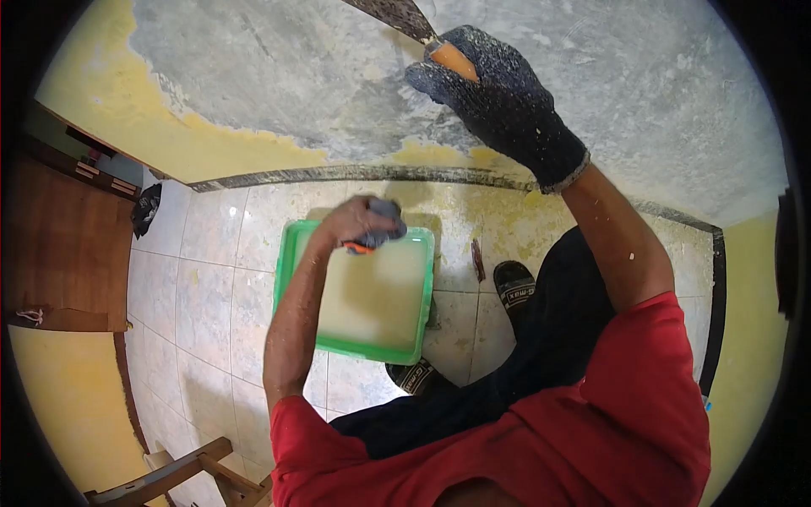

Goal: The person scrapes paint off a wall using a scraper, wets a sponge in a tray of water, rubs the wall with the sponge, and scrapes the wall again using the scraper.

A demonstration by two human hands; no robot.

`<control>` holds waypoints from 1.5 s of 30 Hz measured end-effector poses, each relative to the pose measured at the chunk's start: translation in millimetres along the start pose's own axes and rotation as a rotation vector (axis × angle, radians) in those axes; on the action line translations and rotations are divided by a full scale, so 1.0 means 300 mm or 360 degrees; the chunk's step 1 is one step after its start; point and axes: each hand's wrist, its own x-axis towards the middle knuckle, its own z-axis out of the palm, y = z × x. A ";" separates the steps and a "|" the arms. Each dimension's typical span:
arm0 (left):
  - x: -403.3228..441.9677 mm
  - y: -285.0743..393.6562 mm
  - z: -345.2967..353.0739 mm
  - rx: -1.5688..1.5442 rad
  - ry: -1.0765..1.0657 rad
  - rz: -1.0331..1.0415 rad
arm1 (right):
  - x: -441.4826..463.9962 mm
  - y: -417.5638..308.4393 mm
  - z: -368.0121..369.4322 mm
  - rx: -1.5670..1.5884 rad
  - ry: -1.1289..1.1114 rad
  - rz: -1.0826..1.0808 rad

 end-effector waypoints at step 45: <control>-0.106 -0.517 0.160 -0.1616 0.0657 -0.0137 | 0.016 -0.036 0.005 -0.0346 -0.0037 -0.0208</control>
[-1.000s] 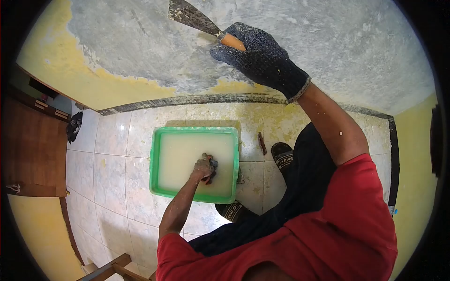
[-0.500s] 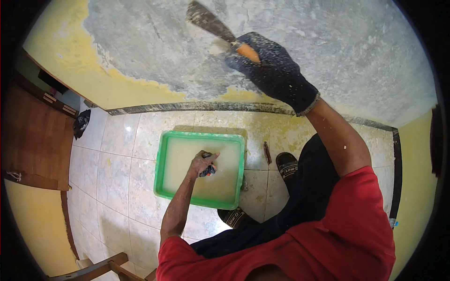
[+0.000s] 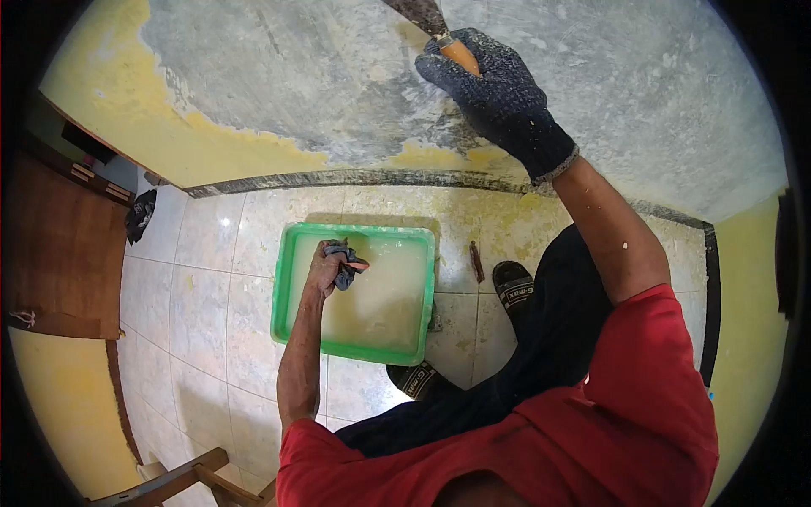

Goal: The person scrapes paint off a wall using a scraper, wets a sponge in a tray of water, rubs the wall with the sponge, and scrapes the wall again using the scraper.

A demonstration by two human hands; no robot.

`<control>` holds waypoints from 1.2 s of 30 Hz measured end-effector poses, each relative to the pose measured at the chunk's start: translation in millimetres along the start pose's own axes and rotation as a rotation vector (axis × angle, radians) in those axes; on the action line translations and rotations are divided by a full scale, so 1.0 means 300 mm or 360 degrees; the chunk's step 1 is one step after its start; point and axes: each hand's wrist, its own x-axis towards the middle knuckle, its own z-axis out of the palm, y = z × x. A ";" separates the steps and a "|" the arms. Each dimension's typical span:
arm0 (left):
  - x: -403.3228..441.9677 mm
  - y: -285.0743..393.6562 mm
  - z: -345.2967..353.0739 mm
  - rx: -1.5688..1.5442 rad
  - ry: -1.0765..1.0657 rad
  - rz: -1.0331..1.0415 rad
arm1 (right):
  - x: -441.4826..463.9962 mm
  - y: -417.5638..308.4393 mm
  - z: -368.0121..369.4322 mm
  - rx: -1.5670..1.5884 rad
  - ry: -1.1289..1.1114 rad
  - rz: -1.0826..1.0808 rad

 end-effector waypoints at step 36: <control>0.008 0.079 0.025 0.0391 0.0505 0.0138 | 0.034 -0.097 0.014 0.0602 -0.0366 0.0719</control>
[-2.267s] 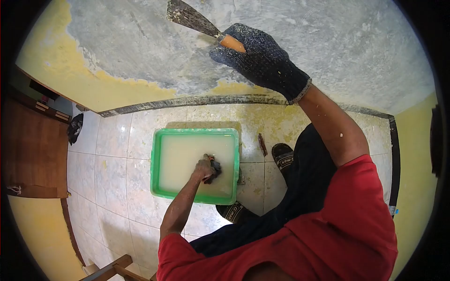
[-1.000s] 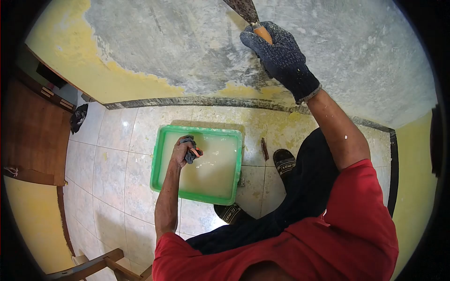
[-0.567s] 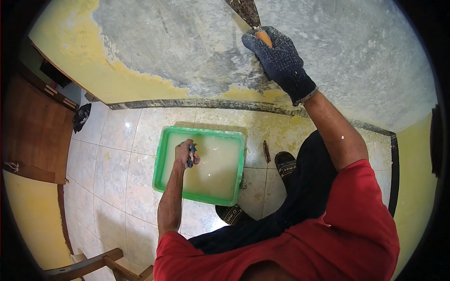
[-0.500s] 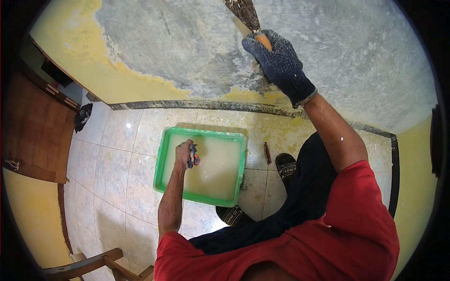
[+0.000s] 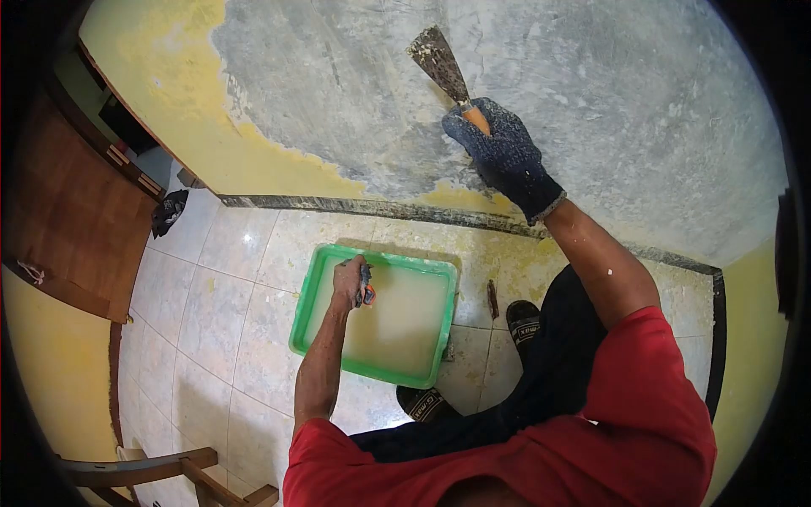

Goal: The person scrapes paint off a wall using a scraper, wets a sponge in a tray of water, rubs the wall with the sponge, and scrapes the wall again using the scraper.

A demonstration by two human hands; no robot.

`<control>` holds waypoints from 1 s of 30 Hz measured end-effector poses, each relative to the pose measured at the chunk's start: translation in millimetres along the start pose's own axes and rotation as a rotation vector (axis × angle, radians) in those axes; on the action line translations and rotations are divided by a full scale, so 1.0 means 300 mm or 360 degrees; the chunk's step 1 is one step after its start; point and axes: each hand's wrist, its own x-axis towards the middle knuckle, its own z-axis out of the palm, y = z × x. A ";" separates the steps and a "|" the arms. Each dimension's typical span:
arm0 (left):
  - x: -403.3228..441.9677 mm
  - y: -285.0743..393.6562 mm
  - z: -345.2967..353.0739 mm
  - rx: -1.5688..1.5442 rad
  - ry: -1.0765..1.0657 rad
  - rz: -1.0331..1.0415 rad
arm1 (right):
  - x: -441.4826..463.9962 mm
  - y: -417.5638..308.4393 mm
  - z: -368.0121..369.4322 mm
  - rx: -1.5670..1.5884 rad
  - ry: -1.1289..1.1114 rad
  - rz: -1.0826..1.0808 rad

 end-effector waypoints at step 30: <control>-0.014 0.138 0.060 0.0181 -0.0620 -0.0098 | -0.014 -0.021 -0.060 -0.0031 -0.0067 0.0002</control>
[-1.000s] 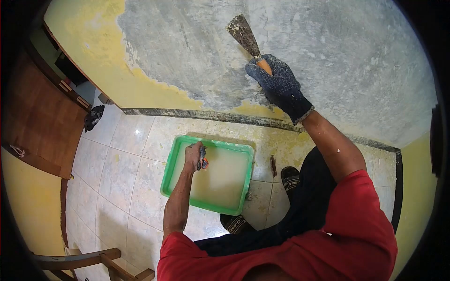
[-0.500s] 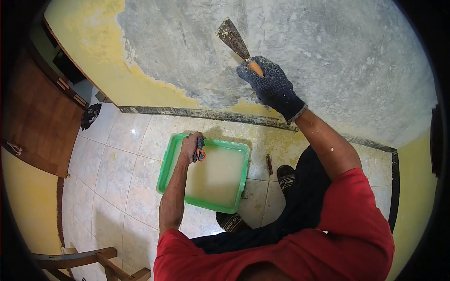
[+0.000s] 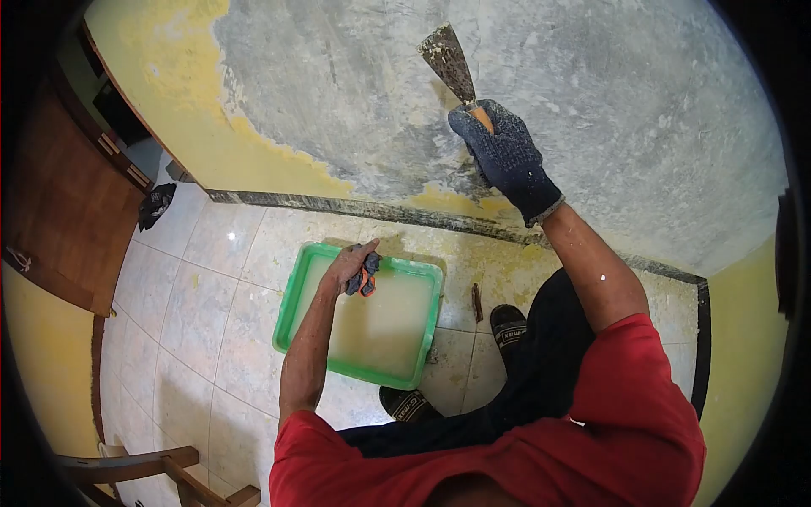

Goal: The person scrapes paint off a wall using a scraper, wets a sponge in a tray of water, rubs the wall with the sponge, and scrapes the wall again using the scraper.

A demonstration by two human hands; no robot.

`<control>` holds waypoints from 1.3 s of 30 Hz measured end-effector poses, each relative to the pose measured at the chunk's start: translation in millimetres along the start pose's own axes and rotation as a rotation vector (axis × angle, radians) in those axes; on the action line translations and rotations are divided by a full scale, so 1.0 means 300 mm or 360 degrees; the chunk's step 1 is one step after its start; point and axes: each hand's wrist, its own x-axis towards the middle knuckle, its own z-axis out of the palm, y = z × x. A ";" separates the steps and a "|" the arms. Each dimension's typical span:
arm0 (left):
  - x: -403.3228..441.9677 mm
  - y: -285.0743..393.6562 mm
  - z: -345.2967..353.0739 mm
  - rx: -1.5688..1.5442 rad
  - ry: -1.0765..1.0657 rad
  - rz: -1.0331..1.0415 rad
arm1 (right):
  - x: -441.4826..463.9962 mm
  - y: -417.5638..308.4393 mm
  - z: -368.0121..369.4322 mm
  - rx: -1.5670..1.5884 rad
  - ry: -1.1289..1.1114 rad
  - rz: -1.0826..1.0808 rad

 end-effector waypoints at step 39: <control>0.257 0.438 0.222 -0.0764 0.1008 0.1076 | -0.103 0.044 -0.302 0.0892 0.0356 0.0954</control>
